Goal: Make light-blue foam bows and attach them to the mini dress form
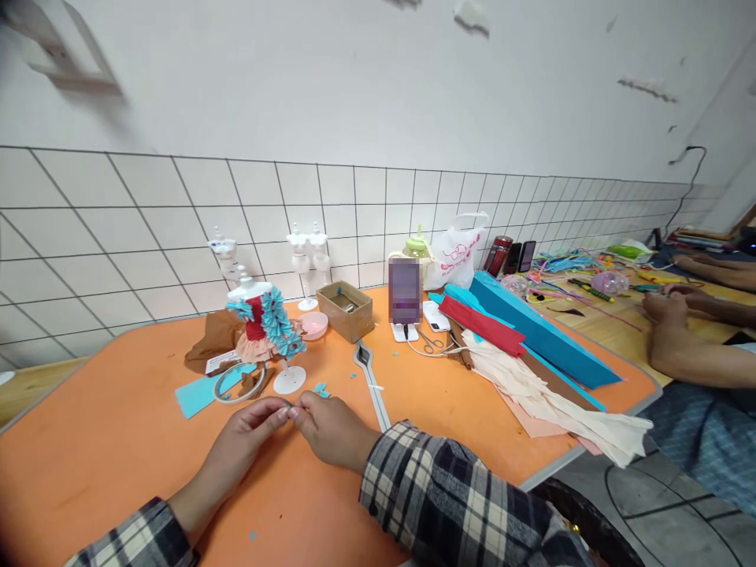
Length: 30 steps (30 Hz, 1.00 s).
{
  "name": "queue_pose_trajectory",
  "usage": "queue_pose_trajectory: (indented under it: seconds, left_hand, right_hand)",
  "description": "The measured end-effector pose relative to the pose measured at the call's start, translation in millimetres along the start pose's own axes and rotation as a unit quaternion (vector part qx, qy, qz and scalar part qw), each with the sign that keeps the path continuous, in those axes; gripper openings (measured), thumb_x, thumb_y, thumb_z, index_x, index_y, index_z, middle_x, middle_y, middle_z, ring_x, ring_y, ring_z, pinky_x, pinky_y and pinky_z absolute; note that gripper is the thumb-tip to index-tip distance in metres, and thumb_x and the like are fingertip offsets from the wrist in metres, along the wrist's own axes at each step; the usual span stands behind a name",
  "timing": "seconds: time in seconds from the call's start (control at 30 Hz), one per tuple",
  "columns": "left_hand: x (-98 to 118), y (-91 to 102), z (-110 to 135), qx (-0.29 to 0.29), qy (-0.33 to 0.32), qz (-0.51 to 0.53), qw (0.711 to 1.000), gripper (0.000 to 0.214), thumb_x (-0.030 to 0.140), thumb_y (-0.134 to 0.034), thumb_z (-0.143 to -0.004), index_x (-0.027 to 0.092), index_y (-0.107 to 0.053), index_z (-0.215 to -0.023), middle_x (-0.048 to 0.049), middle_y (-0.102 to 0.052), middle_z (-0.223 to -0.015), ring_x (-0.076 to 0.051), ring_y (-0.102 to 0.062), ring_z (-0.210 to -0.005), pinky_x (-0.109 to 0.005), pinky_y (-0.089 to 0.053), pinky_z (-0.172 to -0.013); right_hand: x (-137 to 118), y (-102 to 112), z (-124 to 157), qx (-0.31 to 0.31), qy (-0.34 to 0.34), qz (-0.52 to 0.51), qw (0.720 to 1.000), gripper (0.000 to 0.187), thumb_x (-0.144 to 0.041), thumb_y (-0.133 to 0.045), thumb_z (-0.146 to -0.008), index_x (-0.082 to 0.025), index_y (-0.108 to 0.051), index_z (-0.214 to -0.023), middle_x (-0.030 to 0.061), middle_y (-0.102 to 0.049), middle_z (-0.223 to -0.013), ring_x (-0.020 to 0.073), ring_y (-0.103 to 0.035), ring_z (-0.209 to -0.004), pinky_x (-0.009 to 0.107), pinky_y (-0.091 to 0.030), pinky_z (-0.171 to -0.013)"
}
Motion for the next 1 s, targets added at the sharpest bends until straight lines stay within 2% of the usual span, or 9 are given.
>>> queue_pose_trajectory:
  seconds: [0.27,0.53,0.8,1.0]
  left_hand:
    - [-7.2,6.8,-0.9,0.045,0.013,0.016,0.999,0.030,0.047,-0.070,-0.073,0.018,-0.069,-0.082,-0.0035,-0.068,-0.082,-0.021,-0.060,-0.084,-0.030,-0.046,-0.080]
    - [-5.0,6.5,-0.2,0.039,0.010,-0.011,0.999,0.031,0.047,-0.066,-0.075,0.017,-0.067,-0.082,-0.0034,-0.067,-0.082,-0.020,-0.060,-0.083,-0.029,-0.046,-0.079]
    - [-3.9,8.4,-2.6,0.045,0.003,-0.017,0.999,0.029,0.046,-0.070,-0.072,0.018,-0.068,-0.079,-0.0027,-0.067,-0.077,-0.020,-0.060,-0.077,-0.028,-0.047,-0.074]
    - [0.6,3.4,-1.0,0.037,-0.013,-0.027,0.999,0.025,0.042,-0.067,-0.074,0.017,-0.066,-0.076,-0.0026,-0.066,-0.074,-0.018,-0.060,-0.074,-0.027,-0.047,-0.071]
  right_hand:
    - [-0.3,-0.1,3.3,0.004,0.008,0.013,1.000,0.023,-0.040,-0.035,-0.098,-0.022,-0.045,-0.090,-0.0029,-0.049,-0.070,0.0126,-0.047,-0.066,0.023,-0.025,-0.057]
    - [-0.6,0.7,1.9,0.005,-0.002,0.008,1.000,0.023,-0.041,-0.036,-0.097,-0.022,-0.044,-0.087,-0.0036,-0.047,-0.067,0.0116,-0.044,-0.062,0.023,-0.022,-0.055]
    - [-2.2,-2.2,3.0,0.003,-0.024,-0.045,0.999,0.024,-0.039,-0.036,-0.097,-0.022,-0.043,-0.082,-0.0052,-0.046,-0.061,0.0096,-0.044,-0.056,0.022,-0.024,-0.053]
    - [1.1,-2.5,1.3,0.009,-0.021,-0.013,1.000,0.024,-0.036,-0.037,-0.096,-0.021,-0.044,-0.078,-0.0042,-0.045,-0.063,0.0103,-0.042,-0.059,0.023,-0.023,-0.054]
Point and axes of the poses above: each hand's wrist, its own z-axis away from the middle knuckle, its own y-axis out of the back of the hand, x = y × z, the point moved 8 cm from there along -z, towards the middle knuckle
